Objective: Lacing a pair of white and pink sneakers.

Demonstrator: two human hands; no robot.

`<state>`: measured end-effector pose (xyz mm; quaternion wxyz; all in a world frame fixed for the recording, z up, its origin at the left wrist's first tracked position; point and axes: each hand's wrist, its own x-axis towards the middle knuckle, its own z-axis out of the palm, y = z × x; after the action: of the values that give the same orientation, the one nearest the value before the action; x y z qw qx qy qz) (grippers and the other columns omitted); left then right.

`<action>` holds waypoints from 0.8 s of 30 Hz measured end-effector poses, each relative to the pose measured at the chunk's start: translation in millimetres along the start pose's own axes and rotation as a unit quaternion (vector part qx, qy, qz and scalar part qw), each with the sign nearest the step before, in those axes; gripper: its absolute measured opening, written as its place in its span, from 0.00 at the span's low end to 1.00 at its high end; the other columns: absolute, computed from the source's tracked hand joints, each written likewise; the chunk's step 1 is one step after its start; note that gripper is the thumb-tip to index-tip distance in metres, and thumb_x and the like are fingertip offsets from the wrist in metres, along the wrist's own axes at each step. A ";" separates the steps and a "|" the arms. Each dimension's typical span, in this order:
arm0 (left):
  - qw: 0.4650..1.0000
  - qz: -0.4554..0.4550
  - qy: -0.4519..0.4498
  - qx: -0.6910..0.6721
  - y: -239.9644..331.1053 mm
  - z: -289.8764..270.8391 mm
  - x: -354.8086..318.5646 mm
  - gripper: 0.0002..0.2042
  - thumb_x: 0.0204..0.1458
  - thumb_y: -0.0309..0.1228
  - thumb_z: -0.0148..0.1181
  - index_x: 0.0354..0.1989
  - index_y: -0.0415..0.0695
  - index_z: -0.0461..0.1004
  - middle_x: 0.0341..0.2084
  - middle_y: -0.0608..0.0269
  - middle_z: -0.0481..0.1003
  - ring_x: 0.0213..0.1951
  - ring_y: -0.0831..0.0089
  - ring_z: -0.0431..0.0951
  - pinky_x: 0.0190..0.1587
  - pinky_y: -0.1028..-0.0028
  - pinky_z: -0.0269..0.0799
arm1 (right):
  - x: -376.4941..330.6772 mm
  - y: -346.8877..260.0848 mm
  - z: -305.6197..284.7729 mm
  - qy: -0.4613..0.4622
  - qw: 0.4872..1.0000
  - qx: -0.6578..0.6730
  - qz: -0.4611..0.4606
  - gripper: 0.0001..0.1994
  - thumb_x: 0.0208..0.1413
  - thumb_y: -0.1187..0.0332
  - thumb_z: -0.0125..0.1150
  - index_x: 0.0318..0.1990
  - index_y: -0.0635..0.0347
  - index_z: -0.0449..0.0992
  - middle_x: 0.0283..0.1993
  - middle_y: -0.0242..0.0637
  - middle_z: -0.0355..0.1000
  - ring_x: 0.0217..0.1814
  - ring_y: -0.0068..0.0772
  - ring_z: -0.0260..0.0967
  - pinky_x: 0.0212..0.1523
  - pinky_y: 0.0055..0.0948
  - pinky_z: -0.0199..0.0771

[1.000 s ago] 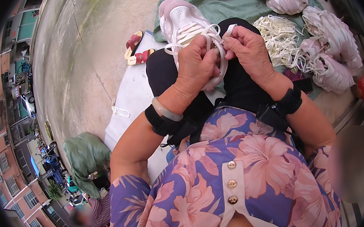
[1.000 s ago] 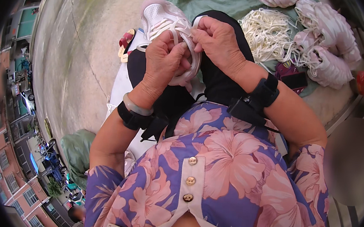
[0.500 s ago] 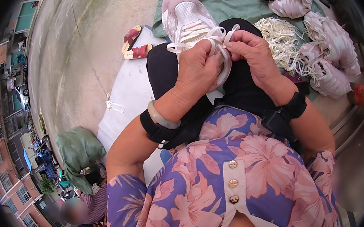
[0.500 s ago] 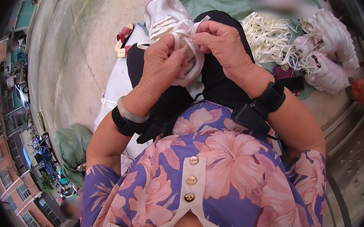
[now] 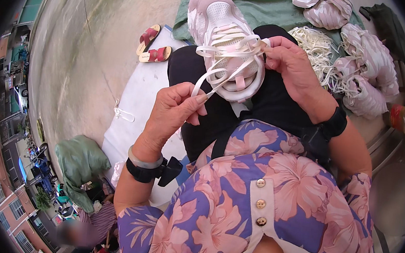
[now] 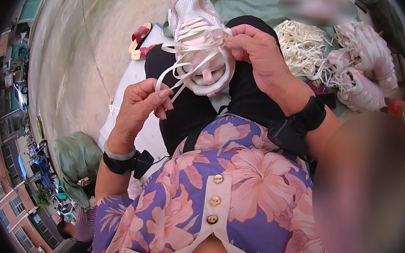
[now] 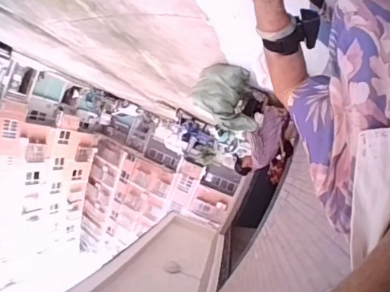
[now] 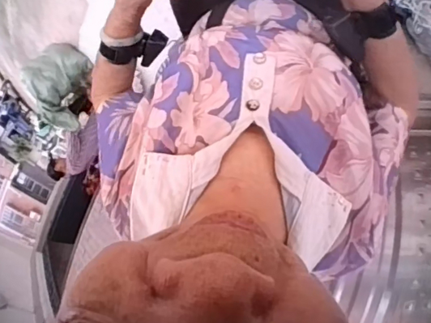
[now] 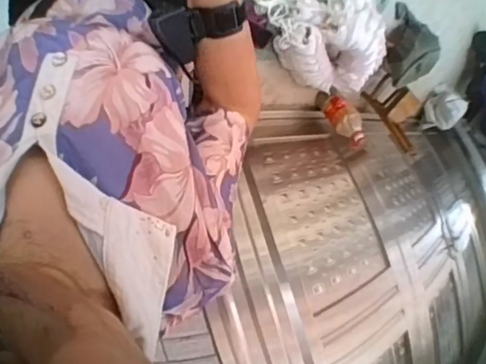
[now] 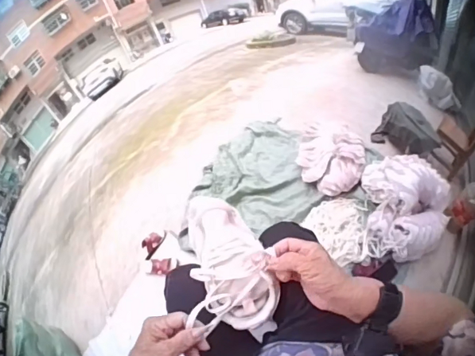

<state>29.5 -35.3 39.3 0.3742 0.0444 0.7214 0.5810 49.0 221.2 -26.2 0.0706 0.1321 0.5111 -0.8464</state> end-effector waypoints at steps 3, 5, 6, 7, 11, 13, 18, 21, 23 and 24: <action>0.994 0.085 0.065 0.012 21.6 -18.7 -4.4 0.11 0.55 0.32 0.50 0.33 0.36 0.73 0.21 0.61 0.74 0.18 0.81 0.70 0.23 0.83 0.65 | -2.1 -5.0 -1.8 0.006 1.000 -0.009 0.018 0.05 0.50 0.67 0.54 0.33 0.55 0.72 0.22 0.19 0.62 0.26 0.11 0.58 0.34 0.15 0.59; 0.983 0.153 0.097 0.001 31.0 -37.7 -10.6 0.12 0.56 0.32 0.48 0.35 0.35 0.73 0.21 0.59 0.73 0.19 0.79 0.70 0.23 0.82 0.65 | -1.0 -5.7 -1.6 0.011 0.999 -0.012 0.036 0.05 0.51 0.65 0.53 0.31 0.54 0.72 0.24 0.20 0.63 0.27 0.13 0.58 0.35 0.17 0.60; 0.977 0.177 0.116 -0.016 35.5 -44.3 -15.8 0.12 0.56 0.32 0.47 0.35 0.34 0.72 0.21 0.58 0.73 0.19 0.78 0.69 0.23 0.83 0.64 | -0.8 -6.6 -2.1 0.012 0.999 -0.016 0.037 0.05 0.51 0.65 0.53 0.31 0.54 0.72 0.24 0.20 0.63 0.27 0.13 0.58 0.35 0.17 0.60; 0.970 0.200 0.133 -0.034 37.6 -50.4 -21.1 0.12 0.56 0.32 0.46 0.36 0.34 0.72 0.20 0.58 0.73 0.18 0.78 0.69 0.23 0.83 0.63 | -1.1 -7.6 -2.8 -0.005 0.999 -0.025 0.028 0.05 0.51 0.65 0.52 0.29 0.54 0.71 0.25 0.20 0.63 0.28 0.14 0.59 0.36 0.18 0.60; 0.976 0.155 0.153 -0.007 27.7 -82.0 -31.0 0.13 0.57 0.33 0.46 0.39 0.34 0.69 0.15 0.64 0.68 0.13 0.83 0.61 0.17 0.87 0.56 | -3.4 -13.0 -2.6 -0.015 1.000 -0.019 0.014 0.08 0.53 0.63 0.49 0.25 0.54 0.70 0.27 0.22 0.65 0.31 0.16 0.60 0.38 0.20 0.60; 0.978 0.129 0.163 0.014 11.6 -101.3 -31.8 0.12 0.57 0.34 0.46 0.38 0.36 0.68 0.15 0.65 0.68 0.12 0.84 0.61 0.16 0.87 0.55 | -2.1 -14.6 -0.8 -0.020 1.000 -0.010 0.013 0.09 0.53 0.63 0.49 0.25 0.54 0.69 0.28 0.23 0.65 0.31 0.16 0.60 0.38 0.20 0.60; 0.979 0.007 0.170 0.114 -39.9 -115.7 -16.9 0.09 0.56 0.35 0.49 0.30 0.42 0.67 0.14 0.69 0.67 0.12 0.85 0.61 0.15 0.86 0.57 | 4.7 -13.2 -9.2 -0.017 0.999 -0.001 0.030 0.10 0.56 0.62 0.49 0.25 0.55 0.69 0.29 0.24 0.67 0.30 0.16 0.61 0.34 0.21 0.63; 0.938 0.043 0.203 0.279 -68.9 -112.3 -5.6 0.07 0.53 0.33 0.52 0.28 0.42 0.68 0.13 0.66 0.68 0.12 0.77 0.65 0.17 0.78 0.61 | 2.6 -18.2 -9.8 0.023 0.998 0.014 0.052 0.09 0.56 0.63 0.51 0.29 0.56 0.70 0.28 0.25 0.67 0.28 0.15 0.62 0.30 0.18 0.64; 0.909 0.048 0.202 0.360 -70.8 -112.3 -1.9 0.08 0.53 0.32 0.52 0.26 0.42 0.69 0.14 0.66 0.68 0.14 0.79 0.67 0.18 0.78 0.62 | 0.8 -21.9 -9.3 0.083 0.994 -0.073 0.002 0.07 0.55 0.64 0.53 0.32 0.56 0.71 0.28 0.25 0.67 0.27 0.14 0.62 0.28 0.15 0.63; 0.875 0.056 0.190 0.442 -70.6 -110.3 0.5 0.09 0.53 0.31 0.52 0.24 0.41 0.69 0.14 0.67 0.69 0.17 0.81 0.69 0.20 0.78 0.64 | 0.3 -23.6 -10.4 0.092 0.988 -0.116 -0.049 0.06 0.55 0.66 0.54 0.35 0.58 0.72 0.28 0.24 0.67 0.27 0.12 0.61 0.27 0.12 0.61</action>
<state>-9.9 -146.6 -17.5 0.1381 0.1336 0.9567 0.2188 44.2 241.4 -10.9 -0.0037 0.1753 0.6158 -0.7681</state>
